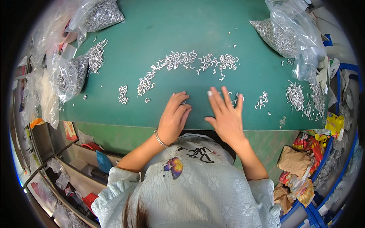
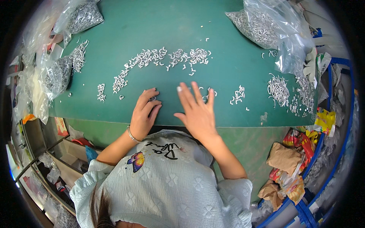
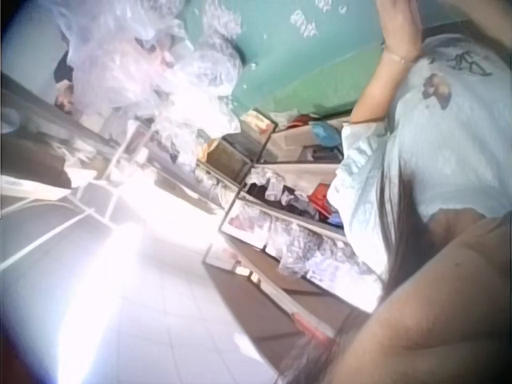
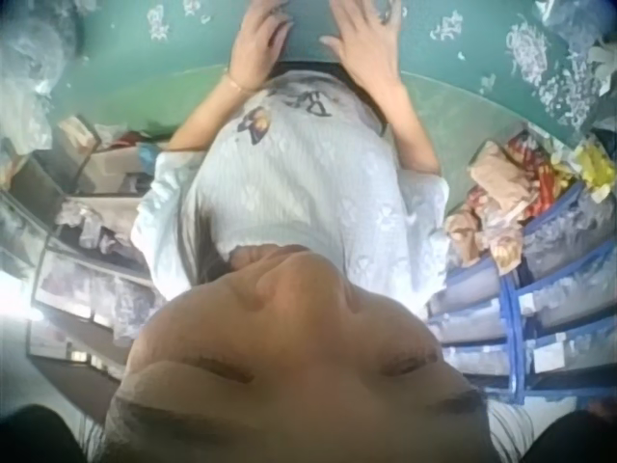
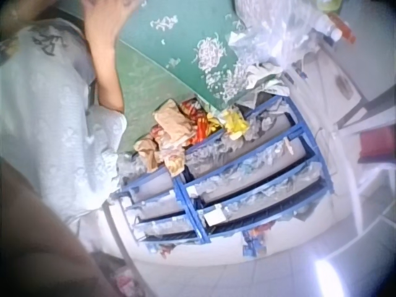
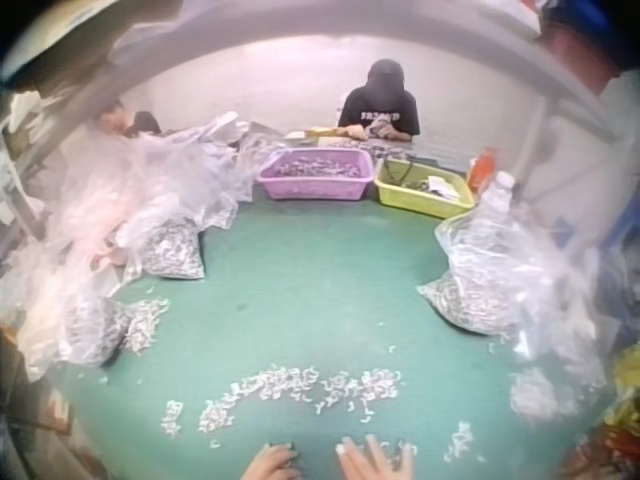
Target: The person sorts small white plastic components on a green table by hand, picking them up individually or in small handfuls and placing them into bags.
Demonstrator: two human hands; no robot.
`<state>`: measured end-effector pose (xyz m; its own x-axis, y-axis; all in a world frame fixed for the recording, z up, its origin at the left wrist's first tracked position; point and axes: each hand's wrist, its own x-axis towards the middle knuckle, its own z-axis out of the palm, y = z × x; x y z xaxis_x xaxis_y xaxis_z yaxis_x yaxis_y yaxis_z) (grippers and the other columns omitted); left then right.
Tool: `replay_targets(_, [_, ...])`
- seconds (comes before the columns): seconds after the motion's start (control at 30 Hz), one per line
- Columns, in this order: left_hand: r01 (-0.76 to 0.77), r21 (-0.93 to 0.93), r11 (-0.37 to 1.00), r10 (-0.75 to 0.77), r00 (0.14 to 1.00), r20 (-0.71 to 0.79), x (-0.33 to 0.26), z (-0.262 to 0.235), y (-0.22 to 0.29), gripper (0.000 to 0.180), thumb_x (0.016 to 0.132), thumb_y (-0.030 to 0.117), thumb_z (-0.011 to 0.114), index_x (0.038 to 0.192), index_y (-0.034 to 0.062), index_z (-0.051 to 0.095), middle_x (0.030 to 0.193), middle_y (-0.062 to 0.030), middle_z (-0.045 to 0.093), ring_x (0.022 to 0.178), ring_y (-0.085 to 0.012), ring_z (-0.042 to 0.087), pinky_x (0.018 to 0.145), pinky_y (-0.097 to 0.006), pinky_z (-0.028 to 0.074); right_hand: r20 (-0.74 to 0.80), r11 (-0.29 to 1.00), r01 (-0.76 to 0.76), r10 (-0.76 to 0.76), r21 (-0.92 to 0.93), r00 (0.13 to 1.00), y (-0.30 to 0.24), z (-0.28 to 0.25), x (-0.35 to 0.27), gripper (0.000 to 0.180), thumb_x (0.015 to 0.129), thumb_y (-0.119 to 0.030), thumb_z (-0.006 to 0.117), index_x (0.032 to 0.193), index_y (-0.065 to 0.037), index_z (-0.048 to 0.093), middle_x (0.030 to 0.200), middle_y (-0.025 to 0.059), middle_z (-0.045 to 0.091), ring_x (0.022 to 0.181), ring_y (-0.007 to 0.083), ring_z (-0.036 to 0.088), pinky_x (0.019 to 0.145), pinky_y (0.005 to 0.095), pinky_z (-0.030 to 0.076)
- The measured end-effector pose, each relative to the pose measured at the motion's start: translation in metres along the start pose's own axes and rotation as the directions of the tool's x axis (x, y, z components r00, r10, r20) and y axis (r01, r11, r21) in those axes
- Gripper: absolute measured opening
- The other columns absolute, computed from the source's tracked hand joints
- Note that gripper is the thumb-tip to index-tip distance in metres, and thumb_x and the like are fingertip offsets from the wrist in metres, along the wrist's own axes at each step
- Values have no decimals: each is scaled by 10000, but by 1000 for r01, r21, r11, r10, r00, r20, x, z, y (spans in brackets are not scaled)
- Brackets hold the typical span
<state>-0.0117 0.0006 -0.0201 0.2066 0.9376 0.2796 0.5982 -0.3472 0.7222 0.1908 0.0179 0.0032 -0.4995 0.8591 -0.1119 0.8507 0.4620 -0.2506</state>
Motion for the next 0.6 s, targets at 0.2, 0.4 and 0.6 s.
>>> replay_targets(0.2, [-1, 45, 999, 1, 1000, 7, -5, -10, -1, 174, 779, -57, 648, 942, -22, 601, 1129, -172, 554, 1142, -369, 539, 1018, -504, 420, -44, 963, -246, 243, -107, 969, 42, -4, -36, 792, 813, -351, 671, 1457, -48, 322, 1546, 70, 263, 1446, 298, 177, 1104, 645, 112])
replay_targets(0.4, [37, 45, 998, -35, 998, -44, -19, -26, -10, 210, 764, -87, 655, 956, -14, 610, 1125, -161, 573, 1140, -358, 549, 1030, -505, 405, -168, 919, -369, 346, -138, 923, 51, -7, -38, 686, 885, -286, 597, 1452, -20, 316, 1551, 100, 245, 1447, 355, 142, 1108, 636, 61])
replay_targets(0.6, [127, 104, 986, -103, 973, -208, -50, -52, -26, 209, 746, -116, 658, 927, -13, 634, 1095, -152, 596, 1107, -344, 573, 1005, -472, 433, -161, 983, -185, 180, -15, 970, 12, -18, -11, 636, 873, -231, 616, 1415, -9, 369, 1547, 144, 232, 1442, 386, 139, 1099, 635, 71])
